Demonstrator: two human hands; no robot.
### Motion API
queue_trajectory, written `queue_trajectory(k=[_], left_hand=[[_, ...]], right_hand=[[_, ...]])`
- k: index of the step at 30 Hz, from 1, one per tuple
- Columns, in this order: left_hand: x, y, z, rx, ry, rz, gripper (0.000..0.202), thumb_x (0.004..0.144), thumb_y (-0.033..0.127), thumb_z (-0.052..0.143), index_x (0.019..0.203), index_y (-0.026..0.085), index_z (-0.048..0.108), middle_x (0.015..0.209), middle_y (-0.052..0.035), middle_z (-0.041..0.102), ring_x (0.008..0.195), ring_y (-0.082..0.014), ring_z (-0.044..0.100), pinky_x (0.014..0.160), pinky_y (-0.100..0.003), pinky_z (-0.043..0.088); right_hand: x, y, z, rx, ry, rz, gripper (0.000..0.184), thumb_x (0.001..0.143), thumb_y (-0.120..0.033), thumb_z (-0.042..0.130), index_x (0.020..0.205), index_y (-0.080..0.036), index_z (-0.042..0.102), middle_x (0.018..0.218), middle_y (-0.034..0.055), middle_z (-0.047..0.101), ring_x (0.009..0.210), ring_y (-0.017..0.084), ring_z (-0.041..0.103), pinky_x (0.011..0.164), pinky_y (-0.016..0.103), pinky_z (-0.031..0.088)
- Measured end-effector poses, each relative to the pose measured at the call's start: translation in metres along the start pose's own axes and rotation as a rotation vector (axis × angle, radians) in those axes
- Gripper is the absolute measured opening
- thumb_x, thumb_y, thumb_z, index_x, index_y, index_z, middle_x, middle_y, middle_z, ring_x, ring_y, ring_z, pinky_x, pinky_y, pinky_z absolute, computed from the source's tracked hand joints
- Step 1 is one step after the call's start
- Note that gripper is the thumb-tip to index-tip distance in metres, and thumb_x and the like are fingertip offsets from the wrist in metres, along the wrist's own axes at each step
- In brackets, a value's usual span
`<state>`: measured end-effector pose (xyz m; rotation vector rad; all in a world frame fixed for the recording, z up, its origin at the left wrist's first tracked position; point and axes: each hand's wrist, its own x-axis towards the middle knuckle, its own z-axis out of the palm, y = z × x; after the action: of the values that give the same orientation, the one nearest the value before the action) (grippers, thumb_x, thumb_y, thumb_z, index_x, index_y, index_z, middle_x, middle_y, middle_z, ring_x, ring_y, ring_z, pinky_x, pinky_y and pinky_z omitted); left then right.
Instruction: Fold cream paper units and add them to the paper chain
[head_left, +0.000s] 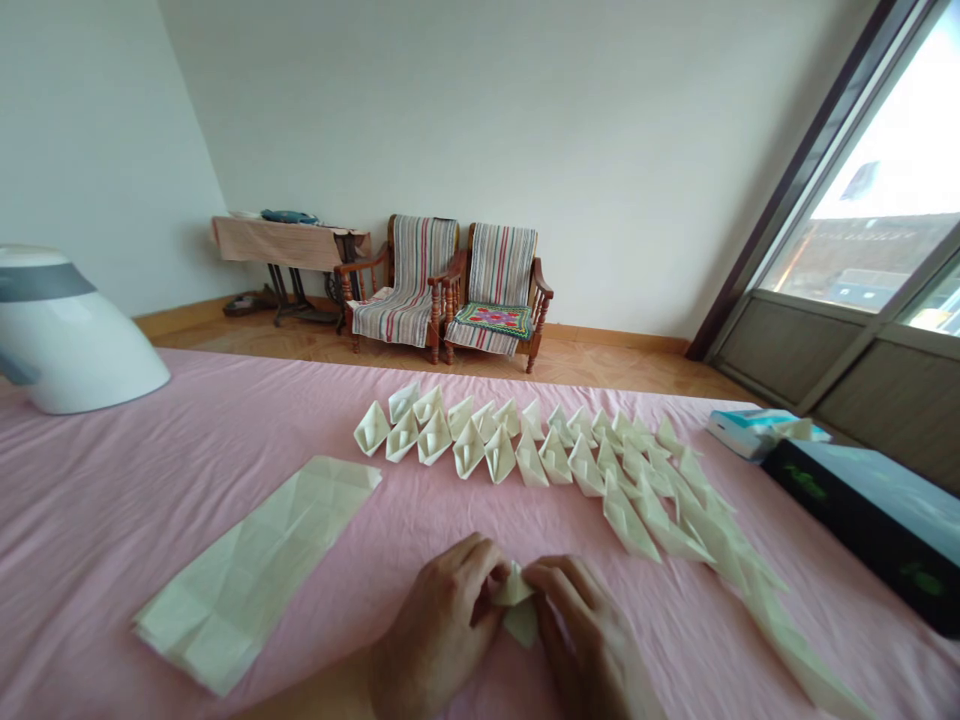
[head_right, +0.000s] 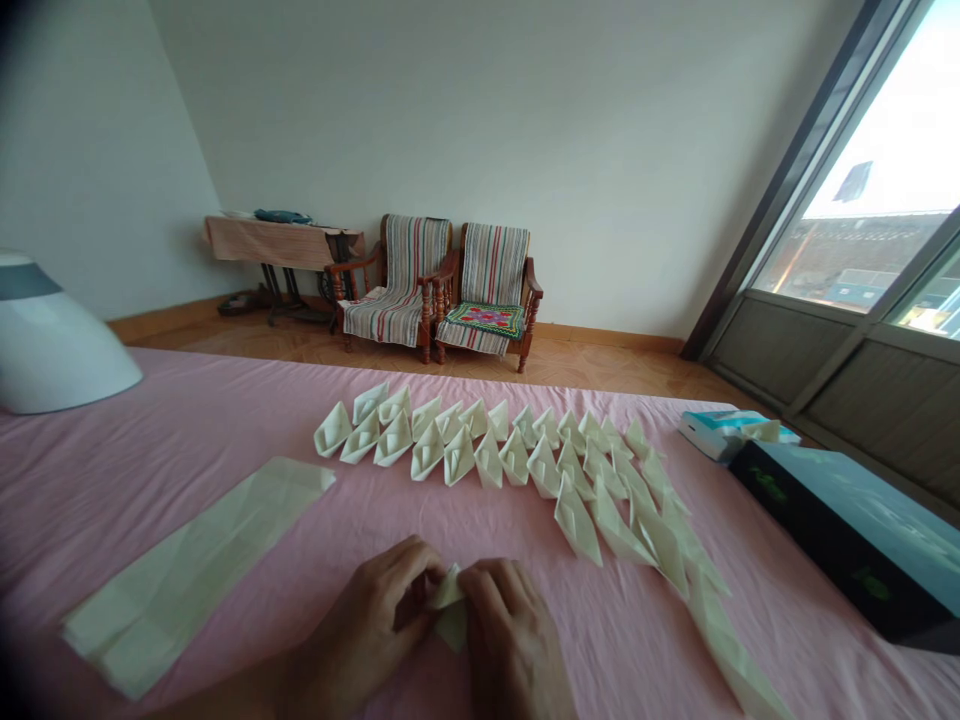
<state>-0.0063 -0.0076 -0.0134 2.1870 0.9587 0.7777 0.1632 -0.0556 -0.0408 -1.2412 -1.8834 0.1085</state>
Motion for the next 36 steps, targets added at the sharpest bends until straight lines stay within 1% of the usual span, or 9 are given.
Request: queue_trajectory(k=[3,8,14,17,21,24,26,30,36], left_hand=[[-0.002,0.002,-0.003,0.014,-0.027,0.032,0.030,0.073,-0.009,0.056,0.084,0.019,0.058,0.085,0.0011,0.059,0.084,-0.0156,0.056,0.076,-0.024,0.043],[-0.006,0.000,-0.006,0.018,-0.080,0.113,0.030,0.077,-0.007,0.061,0.090,0.020,0.064,0.092,-0.0004,0.061,0.090,-0.0162,0.057,0.081,-0.025,0.046],[-0.005,-0.003,-0.012,0.133,-0.130,0.277,0.015,0.090,0.008,0.058,0.095,0.020,0.066,0.099,-0.0033,0.065,0.093,-0.0179,0.058,0.084,-0.029,0.048],[-0.003,-0.001,-0.019,0.232,-0.185,0.347,0.012,0.094,0.013,0.055,0.094,0.018,0.065,0.099,-0.0041,0.065,0.091,-0.0181,0.057,0.083,-0.029,0.047],[-0.001,0.000,-0.027,0.318,-0.229,0.446,0.014,0.097,0.015,0.050,0.094,0.017,0.063,0.097,-0.0046,0.065,0.088,-0.0173,0.056,0.082,-0.029,0.044],[-0.002,0.001,-0.030,0.354,-0.252,0.511,0.015,0.098,0.015,0.048,0.097,0.017,0.062,0.097,-0.0057,0.065,0.090,-0.0185,0.055,0.085,-0.031,0.042],[-0.003,0.002,-0.032,0.385,-0.288,0.550,0.016,0.098,0.015,0.046,0.100,0.018,0.062,0.097,-0.0065,0.066,0.093,-0.0200,0.056,0.087,-0.032,0.041],[-0.003,0.002,-0.034,0.407,-0.368,0.574,0.019,0.097,0.012,0.044,0.105,0.017,0.060,0.100,-0.0070,0.067,0.093,-0.0207,0.056,0.087,-0.033,0.040],[-0.001,-0.006,-0.030,0.265,-0.309,0.553,0.020,0.093,0.006,0.047,0.096,0.018,0.064,0.101,-0.0045,0.069,0.090,-0.0181,0.057,0.089,-0.032,0.040]], right_hand=[[0.001,-0.001,-0.005,-0.040,-0.024,-0.052,0.026,0.091,-0.008,0.041,0.100,-0.025,0.057,0.087,0.0021,0.063,0.075,0.016,0.060,0.066,0.024,0.048],[-0.004,0.006,-0.003,-0.060,-0.048,-0.048,0.024,0.088,-0.006,0.043,0.095,-0.023,0.058,0.089,0.0036,0.064,0.076,0.017,0.060,0.067,0.025,0.048],[-0.012,0.010,0.000,-0.097,-0.089,-0.024,0.027,0.086,-0.004,0.041,0.093,-0.021,0.060,0.092,0.0061,0.063,0.080,0.018,0.060,0.069,0.027,0.049],[-0.014,0.009,-0.004,-0.148,-0.132,-0.023,0.033,0.086,-0.004,0.040,0.101,-0.022,0.063,0.094,0.0069,0.064,0.082,0.018,0.061,0.069,0.028,0.050],[-0.017,0.011,-0.008,-0.234,-0.153,-0.122,0.037,0.087,-0.007,0.044,0.116,-0.023,0.061,0.101,0.0079,0.066,0.085,0.020,0.062,0.070,0.030,0.051],[-0.020,0.013,-0.009,-0.216,-0.102,-0.198,0.032,0.090,-0.010,0.042,0.113,-0.021,0.062,0.102,0.0088,0.067,0.085,0.021,0.062,0.070,0.032,0.050],[-0.020,0.012,-0.010,-0.188,-0.110,-0.214,0.029,0.090,-0.010,0.043,0.110,-0.021,0.062,0.101,0.0084,0.068,0.086,0.020,0.062,0.071,0.032,0.049],[-0.015,0.006,-0.015,-0.162,-0.126,-0.278,0.026,0.089,-0.008,0.048,0.108,-0.020,0.061,0.093,0.0059,0.068,0.079,0.019,0.062,0.069,0.032,0.047],[-0.012,0.002,-0.015,-0.209,-0.160,-0.322,0.023,0.086,-0.007,0.049,0.099,-0.021,0.061,0.085,0.0039,0.068,0.072,0.018,0.061,0.066,0.033,0.046]])
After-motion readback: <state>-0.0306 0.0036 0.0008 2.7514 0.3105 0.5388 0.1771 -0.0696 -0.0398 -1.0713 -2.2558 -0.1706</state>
